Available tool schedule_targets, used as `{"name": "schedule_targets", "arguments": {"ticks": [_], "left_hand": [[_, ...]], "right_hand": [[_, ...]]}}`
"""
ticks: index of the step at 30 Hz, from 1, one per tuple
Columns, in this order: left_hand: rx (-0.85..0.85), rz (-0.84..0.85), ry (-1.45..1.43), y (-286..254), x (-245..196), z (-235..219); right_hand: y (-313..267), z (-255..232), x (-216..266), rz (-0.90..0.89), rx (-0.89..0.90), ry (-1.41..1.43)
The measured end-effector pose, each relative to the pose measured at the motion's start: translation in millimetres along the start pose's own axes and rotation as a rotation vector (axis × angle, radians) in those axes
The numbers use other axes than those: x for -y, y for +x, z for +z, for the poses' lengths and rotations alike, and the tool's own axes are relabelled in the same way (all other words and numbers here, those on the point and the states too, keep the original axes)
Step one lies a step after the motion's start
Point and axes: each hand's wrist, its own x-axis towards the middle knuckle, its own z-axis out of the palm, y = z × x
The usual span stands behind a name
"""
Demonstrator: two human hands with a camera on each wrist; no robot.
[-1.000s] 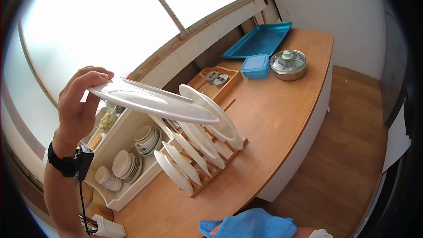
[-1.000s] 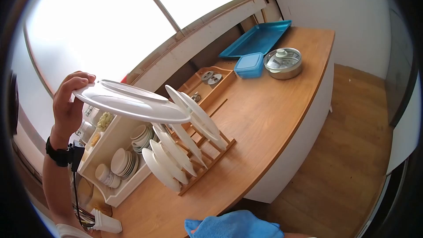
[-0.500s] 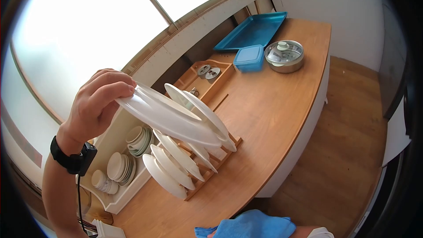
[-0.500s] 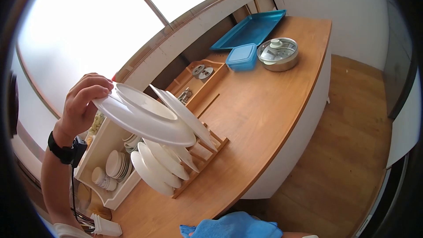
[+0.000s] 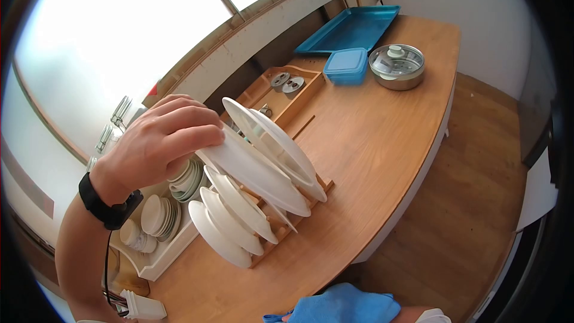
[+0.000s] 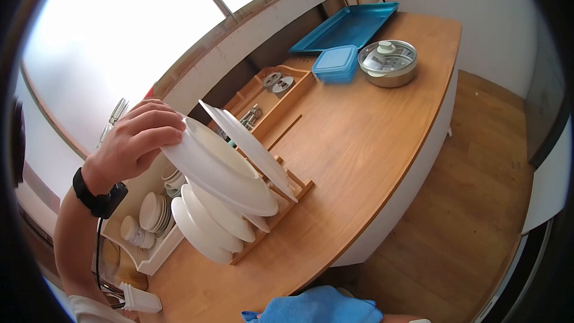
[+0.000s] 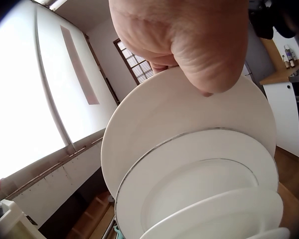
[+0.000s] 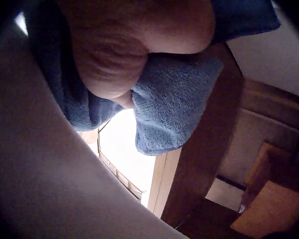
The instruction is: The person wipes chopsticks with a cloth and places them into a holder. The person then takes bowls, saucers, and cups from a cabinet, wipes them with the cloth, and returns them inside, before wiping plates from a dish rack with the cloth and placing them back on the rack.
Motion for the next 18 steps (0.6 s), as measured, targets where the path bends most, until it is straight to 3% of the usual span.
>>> {"name": "schedule_targets", "arguments": {"ticks": [12, 18], "left_hand": [[0.059, -0.004, -0.050, 11.8, 3.8, 24.5], [0.087, -0.065, -0.070, 16.8, 6.3, 28.0]], "right_hand": [[3.5, 8.5, -9.1, 0.090, 0.023, 0.089], [5.8, 13.3, -10.4, 0.046, -0.070, 0.149]]}}
